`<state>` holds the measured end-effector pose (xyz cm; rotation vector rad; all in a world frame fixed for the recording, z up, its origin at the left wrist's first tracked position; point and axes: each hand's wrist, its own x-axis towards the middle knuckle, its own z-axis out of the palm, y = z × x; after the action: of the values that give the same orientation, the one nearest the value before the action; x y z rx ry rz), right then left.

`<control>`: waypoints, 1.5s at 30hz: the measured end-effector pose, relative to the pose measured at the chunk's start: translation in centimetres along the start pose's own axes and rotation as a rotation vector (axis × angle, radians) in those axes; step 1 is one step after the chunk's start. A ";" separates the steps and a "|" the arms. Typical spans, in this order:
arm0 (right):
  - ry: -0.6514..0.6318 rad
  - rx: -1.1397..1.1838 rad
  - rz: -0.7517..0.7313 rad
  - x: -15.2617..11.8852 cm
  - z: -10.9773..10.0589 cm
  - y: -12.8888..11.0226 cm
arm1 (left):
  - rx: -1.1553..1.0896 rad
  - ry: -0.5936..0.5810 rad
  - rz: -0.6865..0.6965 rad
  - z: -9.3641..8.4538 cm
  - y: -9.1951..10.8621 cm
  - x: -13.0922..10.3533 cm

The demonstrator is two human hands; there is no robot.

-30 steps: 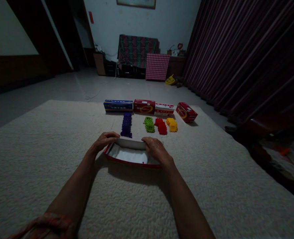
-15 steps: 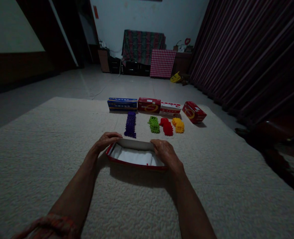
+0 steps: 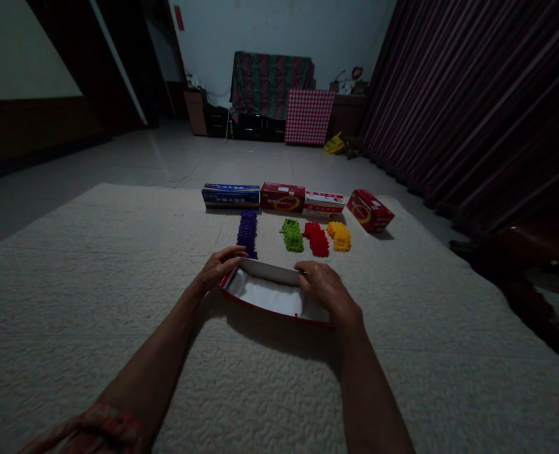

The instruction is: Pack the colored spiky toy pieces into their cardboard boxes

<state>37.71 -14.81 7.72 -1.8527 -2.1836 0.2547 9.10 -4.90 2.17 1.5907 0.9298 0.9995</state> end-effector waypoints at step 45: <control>-0.098 0.059 -0.204 9.5 5.0 -16.2 | -0.389 0.267 -0.123 -14.2 -2.2 -2.9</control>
<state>19.51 -7.96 8.67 -1.6035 -2.3815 0.3706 -5.31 -2.28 1.83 1.0823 0.9319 1.2392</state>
